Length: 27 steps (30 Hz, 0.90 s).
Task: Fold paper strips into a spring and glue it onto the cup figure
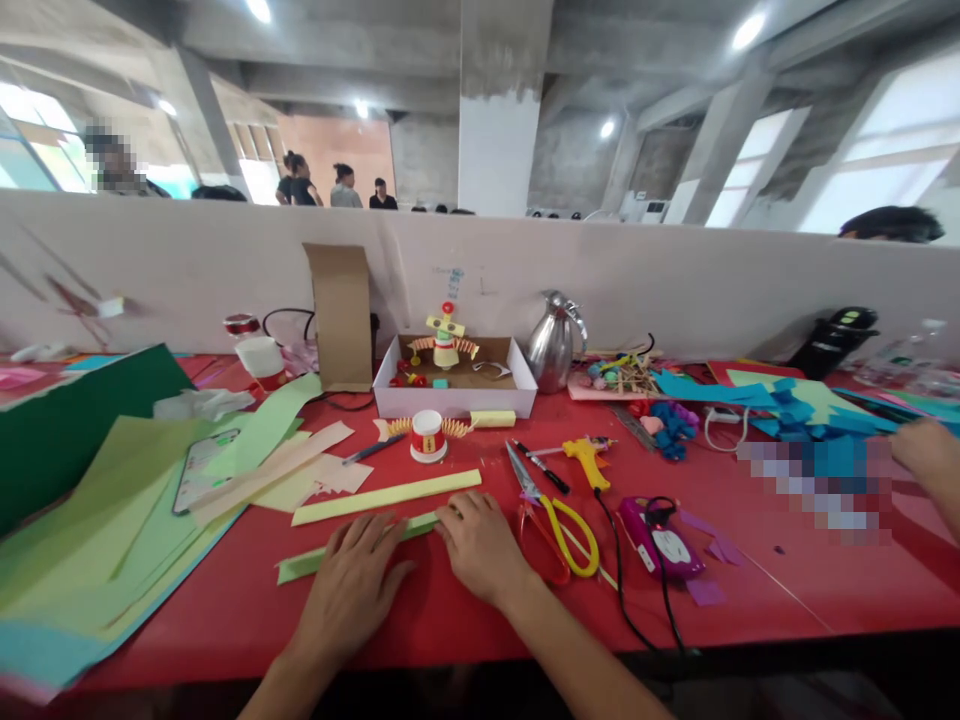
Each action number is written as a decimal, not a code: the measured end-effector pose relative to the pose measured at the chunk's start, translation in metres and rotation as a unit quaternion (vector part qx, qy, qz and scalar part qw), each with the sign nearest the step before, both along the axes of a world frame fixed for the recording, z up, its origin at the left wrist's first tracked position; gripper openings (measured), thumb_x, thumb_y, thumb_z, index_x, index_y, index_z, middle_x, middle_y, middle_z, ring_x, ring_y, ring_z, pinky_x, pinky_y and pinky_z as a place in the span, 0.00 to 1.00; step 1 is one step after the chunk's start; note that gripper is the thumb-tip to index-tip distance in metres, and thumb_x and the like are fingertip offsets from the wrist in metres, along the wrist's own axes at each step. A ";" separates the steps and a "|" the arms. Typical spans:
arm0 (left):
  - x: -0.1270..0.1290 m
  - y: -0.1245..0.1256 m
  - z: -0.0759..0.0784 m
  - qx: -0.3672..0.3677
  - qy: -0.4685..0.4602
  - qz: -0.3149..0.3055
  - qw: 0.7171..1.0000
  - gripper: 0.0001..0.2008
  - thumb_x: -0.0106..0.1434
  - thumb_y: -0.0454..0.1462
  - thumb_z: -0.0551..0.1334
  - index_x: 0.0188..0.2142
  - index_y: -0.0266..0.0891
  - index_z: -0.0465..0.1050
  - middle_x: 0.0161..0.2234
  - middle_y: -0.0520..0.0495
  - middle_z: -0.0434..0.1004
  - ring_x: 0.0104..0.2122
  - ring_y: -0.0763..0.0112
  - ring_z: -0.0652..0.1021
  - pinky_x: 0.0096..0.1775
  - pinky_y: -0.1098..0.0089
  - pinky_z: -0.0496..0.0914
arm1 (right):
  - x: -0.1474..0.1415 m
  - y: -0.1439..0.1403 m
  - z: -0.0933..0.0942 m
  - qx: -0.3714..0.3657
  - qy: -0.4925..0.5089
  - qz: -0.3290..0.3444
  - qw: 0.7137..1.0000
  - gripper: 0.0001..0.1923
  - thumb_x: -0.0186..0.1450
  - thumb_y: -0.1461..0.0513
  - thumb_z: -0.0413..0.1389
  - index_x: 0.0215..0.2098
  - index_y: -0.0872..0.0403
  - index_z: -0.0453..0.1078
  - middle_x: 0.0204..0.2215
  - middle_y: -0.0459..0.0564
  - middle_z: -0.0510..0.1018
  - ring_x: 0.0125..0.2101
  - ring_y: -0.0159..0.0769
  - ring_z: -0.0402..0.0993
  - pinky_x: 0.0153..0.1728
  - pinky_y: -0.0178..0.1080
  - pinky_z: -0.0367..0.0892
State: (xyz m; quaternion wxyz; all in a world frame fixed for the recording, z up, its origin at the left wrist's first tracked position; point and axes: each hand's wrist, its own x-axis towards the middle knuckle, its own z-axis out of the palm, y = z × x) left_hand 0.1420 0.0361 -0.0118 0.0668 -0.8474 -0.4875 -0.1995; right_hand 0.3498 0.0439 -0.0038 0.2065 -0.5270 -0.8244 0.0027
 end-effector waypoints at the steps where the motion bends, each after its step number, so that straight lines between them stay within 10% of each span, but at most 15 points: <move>1: 0.003 -0.003 0.001 -0.006 -0.001 0.006 1.000 0.19 0.64 0.39 0.59 0.54 0.44 0.72 0.53 0.39 0.76 0.52 0.50 0.73 0.52 0.49 0.66 | 0.000 -0.003 0.000 -0.001 -0.005 -0.004 1.000 0.11 0.72 0.61 0.49 0.47 0.50 0.72 0.43 0.51 0.76 0.44 0.41 0.69 0.47 0.44 0.64; 16: 0.013 -0.022 0.012 -0.054 0.012 0.055 0.997 0.20 0.69 0.49 0.52 0.54 0.46 0.71 0.52 0.38 0.73 0.50 0.50 0.73 0.48 0.49 0.65 | 0.000 -0.021 0.001 -0.011 -0.065 -0.008 0.998 0.16 0.72 0.57 0.47 0.53 0.49 0.71 0.48 0.57 0.74 0.47 0.48 0.68 0.47 0.49 0.64; 27: -0.050 -0.027 0.022 -0.074 0.053 0.147 0.985 0.21 0.70 0.49 0.49 0.51 0.43 0.73 0.50 0.41 0.75 0.49 0.54 0.74 0.47 0.56 0.67 | 0.029 -0.015 -0.006 -0.013 -0.084 -0.044 0.995 0.15 0.73 0.58 0.46 0.49 0.53 0.72 0.43 0.54 0.75 0.44 0.43 0.69 0.44 0.43 0.64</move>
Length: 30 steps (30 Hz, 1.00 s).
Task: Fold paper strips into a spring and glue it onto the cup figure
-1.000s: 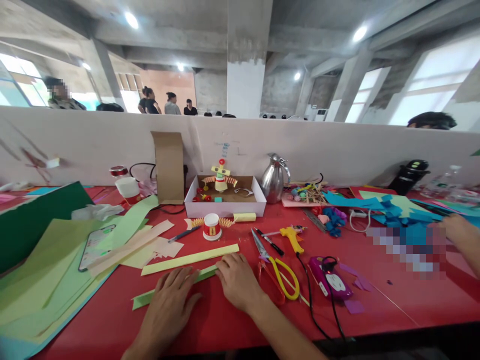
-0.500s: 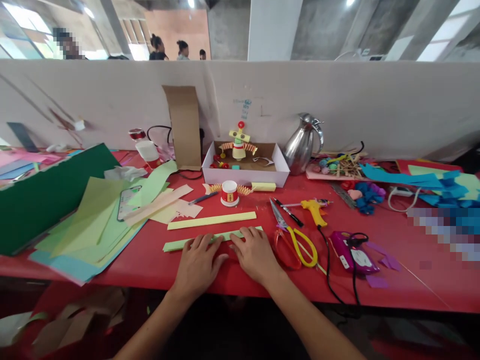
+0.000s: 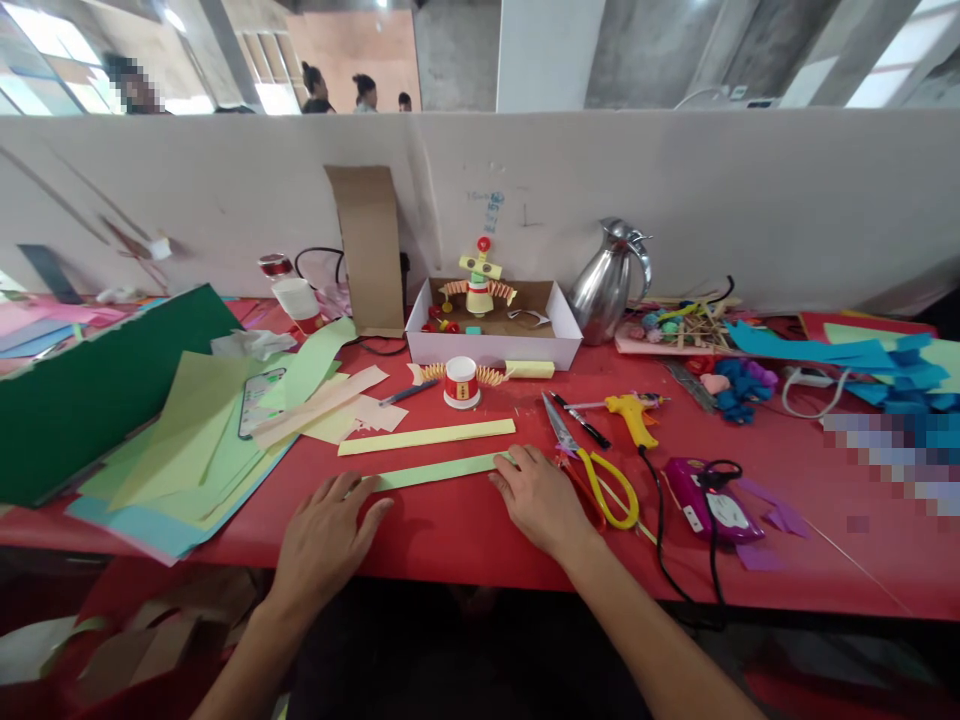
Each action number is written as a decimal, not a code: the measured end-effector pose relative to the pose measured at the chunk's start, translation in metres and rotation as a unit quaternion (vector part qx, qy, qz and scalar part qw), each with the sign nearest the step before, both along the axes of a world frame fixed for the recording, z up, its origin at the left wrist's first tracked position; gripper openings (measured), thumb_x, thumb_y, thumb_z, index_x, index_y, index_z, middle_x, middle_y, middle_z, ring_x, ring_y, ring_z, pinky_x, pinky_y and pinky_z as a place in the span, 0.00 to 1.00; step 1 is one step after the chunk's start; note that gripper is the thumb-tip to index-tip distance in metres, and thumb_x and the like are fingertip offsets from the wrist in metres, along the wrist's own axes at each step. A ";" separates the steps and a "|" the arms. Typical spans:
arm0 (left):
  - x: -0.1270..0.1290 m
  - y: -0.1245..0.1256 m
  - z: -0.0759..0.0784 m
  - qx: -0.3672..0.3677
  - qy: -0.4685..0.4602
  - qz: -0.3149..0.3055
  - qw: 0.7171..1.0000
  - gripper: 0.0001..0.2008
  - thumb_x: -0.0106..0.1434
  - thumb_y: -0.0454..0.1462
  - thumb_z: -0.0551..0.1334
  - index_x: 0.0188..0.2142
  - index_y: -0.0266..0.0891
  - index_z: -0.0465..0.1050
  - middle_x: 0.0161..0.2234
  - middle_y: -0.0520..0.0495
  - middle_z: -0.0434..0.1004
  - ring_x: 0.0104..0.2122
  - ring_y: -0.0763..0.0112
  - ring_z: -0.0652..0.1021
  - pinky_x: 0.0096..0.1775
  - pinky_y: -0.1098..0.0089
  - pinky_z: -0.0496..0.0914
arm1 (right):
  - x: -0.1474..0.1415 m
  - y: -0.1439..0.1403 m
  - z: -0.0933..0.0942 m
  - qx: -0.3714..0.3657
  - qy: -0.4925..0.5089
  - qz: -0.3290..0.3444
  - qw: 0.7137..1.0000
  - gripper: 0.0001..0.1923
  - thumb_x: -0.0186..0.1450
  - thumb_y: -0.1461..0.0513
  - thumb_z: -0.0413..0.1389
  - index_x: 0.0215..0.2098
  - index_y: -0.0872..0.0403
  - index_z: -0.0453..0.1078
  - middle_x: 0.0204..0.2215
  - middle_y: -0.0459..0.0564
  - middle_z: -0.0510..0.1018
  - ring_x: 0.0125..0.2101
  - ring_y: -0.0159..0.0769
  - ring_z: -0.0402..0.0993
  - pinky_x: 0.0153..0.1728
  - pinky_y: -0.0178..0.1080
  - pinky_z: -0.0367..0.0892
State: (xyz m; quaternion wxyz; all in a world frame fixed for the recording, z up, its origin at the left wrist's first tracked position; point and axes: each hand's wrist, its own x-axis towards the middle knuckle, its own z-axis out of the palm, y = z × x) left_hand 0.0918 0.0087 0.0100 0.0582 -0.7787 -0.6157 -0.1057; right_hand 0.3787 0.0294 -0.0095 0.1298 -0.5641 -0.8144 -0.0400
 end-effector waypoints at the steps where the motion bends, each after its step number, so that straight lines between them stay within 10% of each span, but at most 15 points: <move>1: -0.003 0.000 0.001 0.000 0.007 0.005 1.000 0.21 0.70 0.49 0.49 0.50 0.43 0.73 0.49 0.41 0.75 0.49 0.54 0.74 0.47 0.56 0.67 | -0.002 0.000 0.001 0.001 -0.008 -0.006 1.000 0.15 0.73 0.58 0.46 0.47 0.54 0.72 0.42 0.54 0.75 0.43 0.43 0.69 0.44 0.43 0.63; 11: 0.044 0.007 0.009 -0.024 -0.006 -0.040 0.999 0.21 0.70 0.50 0.49 0.46 0.42 0.74 0.44 0.42 0.76 0.45 0.56 0.74 0.44 0.58 0.66 | -0.048 -0.007 0.014 -0.021 -0.025 0.024 0.999 0.14 0.73 0.56 0.46 0.51 0.47 0.69 0.45 0.53 0.73 0.44 0.43 0.66 0.40 0.42 0.61; 21: 0.027 0.115 0.022 0.010 0.024 0.084 0.996 0.22 0.69 0.47 0.50 0.56 0.43 0.72 0.49 0.35 0.72 0.51 0.48 0.69 0.48 0.52 0.62 | -0.040 -0.008 0.009 -0.025 -0.012 0.008 1.000 0.16 0.73 0.56 0.46 0.54 0.50 0.69 0.49 0.54 0.73 0.48 0.45 0.65 0.46 0.45 0.61; 30: 0.088 0.018 0.013 -0.051 -0.016 -0.110 0.993 0.20 0.64 0.29 0.53 0.54 0.42 0.70 0.47 0.42 0.75 0.47 0.59 0.73 0.48 0.59 0.64 | -0.049 -0.010 0.010 -0.044 0.000 0.003 0.999 0.16 0.69 0.65 0.48 0.54 0.48 0.69 0.49 0.53 0.73 0.47 0.46 0.65 0.46 0.47 0.60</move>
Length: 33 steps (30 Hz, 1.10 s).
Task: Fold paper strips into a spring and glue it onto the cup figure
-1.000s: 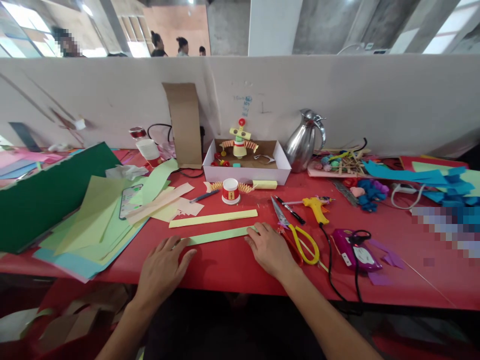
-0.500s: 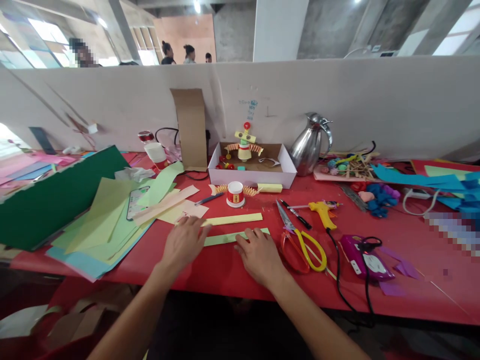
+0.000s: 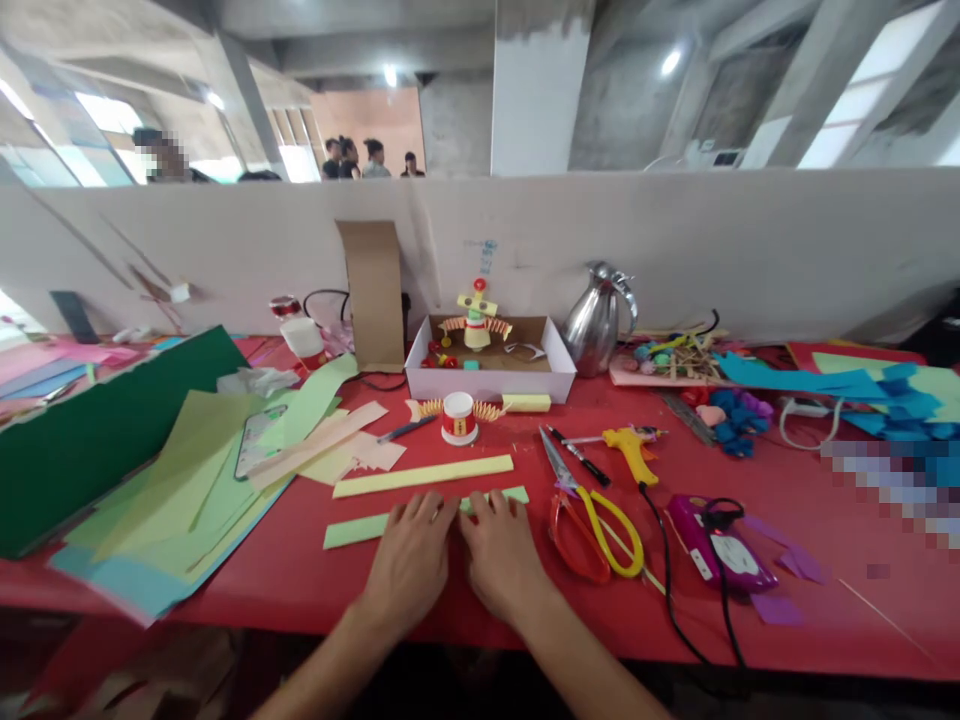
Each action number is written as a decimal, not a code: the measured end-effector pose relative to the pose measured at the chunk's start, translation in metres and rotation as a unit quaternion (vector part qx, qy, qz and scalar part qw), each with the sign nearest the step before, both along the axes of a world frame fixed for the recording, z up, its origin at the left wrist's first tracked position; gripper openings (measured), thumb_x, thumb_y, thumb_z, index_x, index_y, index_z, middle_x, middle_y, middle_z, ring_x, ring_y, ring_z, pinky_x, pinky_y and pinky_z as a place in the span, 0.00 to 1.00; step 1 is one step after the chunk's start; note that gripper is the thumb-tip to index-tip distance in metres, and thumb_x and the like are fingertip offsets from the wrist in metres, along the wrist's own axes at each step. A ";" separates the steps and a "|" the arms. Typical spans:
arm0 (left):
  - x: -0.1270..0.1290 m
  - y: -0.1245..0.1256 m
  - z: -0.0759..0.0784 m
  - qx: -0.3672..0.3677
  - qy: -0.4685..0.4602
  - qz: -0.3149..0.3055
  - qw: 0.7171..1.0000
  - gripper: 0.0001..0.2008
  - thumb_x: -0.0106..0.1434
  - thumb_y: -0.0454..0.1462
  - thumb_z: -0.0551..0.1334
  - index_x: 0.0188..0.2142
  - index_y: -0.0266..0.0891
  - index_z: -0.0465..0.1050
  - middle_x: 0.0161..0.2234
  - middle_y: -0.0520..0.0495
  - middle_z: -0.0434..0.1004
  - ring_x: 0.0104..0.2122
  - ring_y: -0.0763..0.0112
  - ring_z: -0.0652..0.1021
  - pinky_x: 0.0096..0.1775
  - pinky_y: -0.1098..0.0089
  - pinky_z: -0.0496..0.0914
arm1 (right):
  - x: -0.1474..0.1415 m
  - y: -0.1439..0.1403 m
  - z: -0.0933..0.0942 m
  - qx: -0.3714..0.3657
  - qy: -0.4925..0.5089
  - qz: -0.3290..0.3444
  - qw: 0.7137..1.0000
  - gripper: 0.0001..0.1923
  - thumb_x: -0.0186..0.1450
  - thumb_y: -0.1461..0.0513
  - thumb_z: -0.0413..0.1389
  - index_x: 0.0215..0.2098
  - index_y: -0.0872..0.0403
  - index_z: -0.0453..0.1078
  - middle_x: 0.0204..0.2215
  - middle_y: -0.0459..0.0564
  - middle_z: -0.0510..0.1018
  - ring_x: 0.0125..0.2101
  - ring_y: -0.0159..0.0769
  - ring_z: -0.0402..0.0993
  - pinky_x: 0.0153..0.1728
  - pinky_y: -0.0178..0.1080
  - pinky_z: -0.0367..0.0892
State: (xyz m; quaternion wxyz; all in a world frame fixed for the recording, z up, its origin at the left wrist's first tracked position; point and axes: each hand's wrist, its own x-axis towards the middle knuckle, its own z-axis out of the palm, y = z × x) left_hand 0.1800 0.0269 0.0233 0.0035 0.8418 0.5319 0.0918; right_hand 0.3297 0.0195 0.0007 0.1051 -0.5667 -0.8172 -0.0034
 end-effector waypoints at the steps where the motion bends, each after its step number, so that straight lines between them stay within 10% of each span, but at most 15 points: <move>1: 0.001 -0.004 -0.007 -0.002 -0.012 0.012 1.000 0.20 0.65 0.29 0.52 0.55 0.41 0.70 0.47 0.43 0.75 0.47 0.60 0.73 0.48 0.60 0.64 | 0.001 0.000 -0.001 0.004 0.008 0.003 1.000 0.17 0.69 0.66 0.49 0.53 0.48 0.69 0.49 0.53 0.73 0.47 0.45 0.65 0.46 0.47 0.60; 8: -0.039 -0.001 -0.027 0.058 0.024 0.084 0.994 0.17 0.69 0.31 0.48 0.48 0.40 0.74 0.46 0.42 0.76 0.46 0.59 0.74 0.46 0.59 0.65 | 0.021 0.009 -0.006 0.011 0.051 -0.034 0.998 0.14 0.73 0.62 0.44 0.47 0.51 0.70 0.44 0.52 0.73 0.44 0.42 0.67 0.42 0.42 0.61; 15: -0.009 -0.001 -0.024 0.014 -0.011 0.048 0.999 0.19 0.66 0.28 0.51 0.50 0.43 0.74 0.48 0.44 0.76 0.47 0.59 0.74 0.49 0.57 0.65 | -0.001 0.005 0.000 0.014 0.039 0.003 0.999 0.11 0.70 0.64 0.48 0.47 0.47 0.69 0.44 0.49 0.74 0.44 0.42 0.67 0.42 0.43 0.61; 23: -0.076 -0.001 -0.028 0.037 0.022 0.155 0.987 0.19 0.70 0.33 0.47 0.51 0.41 0.74 0.49 0.41 0.76 0.48 0.57 0.74 0.47 0.56 0.68 | 0.029 0.009 -0.005 0.037 0.014 -0.074 0.997 0.13 0.73 0.64 0.44 0.44 0.51 0.71 0.41 0.52 0.75 0.43 0.42 0.69 0.46 0.45 0.60; 33: -0.034 -0.014 -0.027 0.074 0.011 0.086 0.993 0.18 0.69 0.33 0.50 0.51 0.44 0.74 0.49 0.42 0.77 0.49 0.57 0.75 0.48 0.55 0.66 | 0.008 0.006 -0.006 0.017 0.037 -0.024 0.999 0.12 0.72 0.63 0.46 0.47 0.51 0.70 0.44 0.51 0.75 0.44 0.42 0.68 0.43 0.42 0.63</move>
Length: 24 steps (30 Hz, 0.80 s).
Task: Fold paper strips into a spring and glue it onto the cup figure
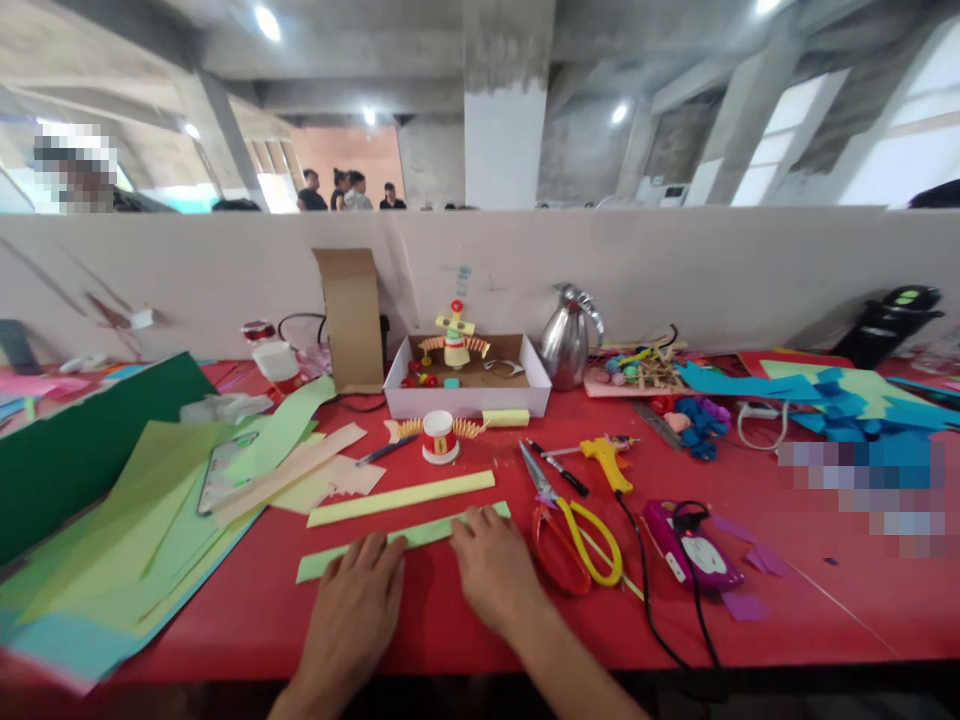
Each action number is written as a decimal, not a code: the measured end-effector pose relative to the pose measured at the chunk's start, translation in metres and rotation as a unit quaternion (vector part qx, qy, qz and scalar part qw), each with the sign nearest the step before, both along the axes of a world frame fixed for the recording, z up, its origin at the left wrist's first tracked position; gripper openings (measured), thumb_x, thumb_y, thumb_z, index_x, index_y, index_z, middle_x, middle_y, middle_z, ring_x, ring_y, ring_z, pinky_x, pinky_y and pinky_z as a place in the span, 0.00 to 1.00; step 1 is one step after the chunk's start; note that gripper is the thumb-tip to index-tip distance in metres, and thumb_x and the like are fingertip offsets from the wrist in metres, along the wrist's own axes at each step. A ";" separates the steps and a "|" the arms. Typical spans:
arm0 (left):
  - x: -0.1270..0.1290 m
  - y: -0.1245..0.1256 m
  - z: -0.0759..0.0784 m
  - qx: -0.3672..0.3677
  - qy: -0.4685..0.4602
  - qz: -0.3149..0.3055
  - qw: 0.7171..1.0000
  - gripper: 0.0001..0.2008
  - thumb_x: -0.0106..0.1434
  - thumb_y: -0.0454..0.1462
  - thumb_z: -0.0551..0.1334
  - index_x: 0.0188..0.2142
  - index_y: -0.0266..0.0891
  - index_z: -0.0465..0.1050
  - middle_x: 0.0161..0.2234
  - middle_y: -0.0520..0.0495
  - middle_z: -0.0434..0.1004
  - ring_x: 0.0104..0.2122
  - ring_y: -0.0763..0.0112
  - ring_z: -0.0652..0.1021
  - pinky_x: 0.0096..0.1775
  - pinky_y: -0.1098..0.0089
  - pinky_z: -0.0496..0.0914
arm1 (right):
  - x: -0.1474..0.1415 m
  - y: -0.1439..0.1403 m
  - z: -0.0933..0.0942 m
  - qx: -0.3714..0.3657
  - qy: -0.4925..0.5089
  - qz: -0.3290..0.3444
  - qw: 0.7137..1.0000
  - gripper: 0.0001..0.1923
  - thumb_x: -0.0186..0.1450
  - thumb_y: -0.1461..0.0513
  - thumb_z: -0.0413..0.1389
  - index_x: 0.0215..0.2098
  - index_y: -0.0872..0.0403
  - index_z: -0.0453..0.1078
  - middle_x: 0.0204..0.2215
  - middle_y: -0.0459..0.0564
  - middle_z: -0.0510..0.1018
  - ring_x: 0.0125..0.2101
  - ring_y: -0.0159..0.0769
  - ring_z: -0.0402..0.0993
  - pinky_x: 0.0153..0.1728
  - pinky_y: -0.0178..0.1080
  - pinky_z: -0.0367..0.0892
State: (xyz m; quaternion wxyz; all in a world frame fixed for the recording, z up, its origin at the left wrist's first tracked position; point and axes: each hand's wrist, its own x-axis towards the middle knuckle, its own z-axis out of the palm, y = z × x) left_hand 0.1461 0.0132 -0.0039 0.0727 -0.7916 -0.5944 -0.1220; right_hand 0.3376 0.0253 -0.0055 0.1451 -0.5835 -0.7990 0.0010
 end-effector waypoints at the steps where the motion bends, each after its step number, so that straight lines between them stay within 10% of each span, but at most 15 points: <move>1: -0.008 0.002 0.007 -0.013 0.002 0.015 1.000 0.17 0.70 0.35 0.49 0.49 0.43 0.75 0.47 0.42 0.78 0.46 0.57 0.75 0.46 0.56 0.67 | 0.007 0.000 -0.001 0.001 -0.003 -0.017 1.000 0.13 0.73 0.63 0.46 0.48 0.52 0.70 0.45 0.52 0.75 0.45 0.42 0.68 0.44 0.42 0.63; 4: -0.030 0.027 0.032 -0.055 -0.023 0.082 0.995 0.20 0.72 0.40 0.46 0.39 0.40 0.77 0.38 0.43 0.79 0.40 0.59 0.76 0.39 0.61 0.68 | 0.022 0.002 -0.005 0.006 -0.022 -0.027 0.999 0.14 0.73 0.62 0.44 0.49 0.54 0.70 0.44 0.55 0.74 0.46 0.43 0.67 0.45 0.42 0.62; 10: -0.035 0.088 0.051 -0.030 0.001 0.081 0.996 0.18 0.69 0.39 0.50 0.51 0.39 0.75 0.47 0.38 0.76 0.50 0.52 0.70 0.47 0.58 0.65 | 0.024 0.001 -0.009 0.023 -0.046 -0.029 0.998 0.14 0.73 0.61 0.44 0.48 0.54 0.70 0.45 0.56 0.74 0.45 0.45 0.67 0.42 0.43 0.63; 18: 0.042 0.011 0.015 -0.070 -0.041 -0.079 0.994 0.16 0.66 0.31 0.52 0.51 0.42 0.70 0.47 0.42 0.73 0.46 0.59 0.72 0.46 0.59 0.65 | -0.001 -0.006 0.001 -0.005 -0.056 -0.018 0.998 0.15 0.69 0.67 0.48 0.51 0.52 0.69 0.46 0.54 0.73 0.45 0.45 0.66 0.44 0.44 0.62; 24: -0.007 -0.001 0.006 -0.030 0.010 -0.001 0.999 0.16 0.71 0.38 0.47 0.49 0.42 0.71 0.47 0.42 0.75 0.46 0.57 0.73 0.45 0.57 0.64 | 0.029 -0.003 -0.005 -0.007 -0.042 -0.042 0.998 0.15 0.73 0.64 0.43 0.51 0.57 0.69 0.47 0.57 0.73 0.47 0.45 0.65 0.46 0.43 0.61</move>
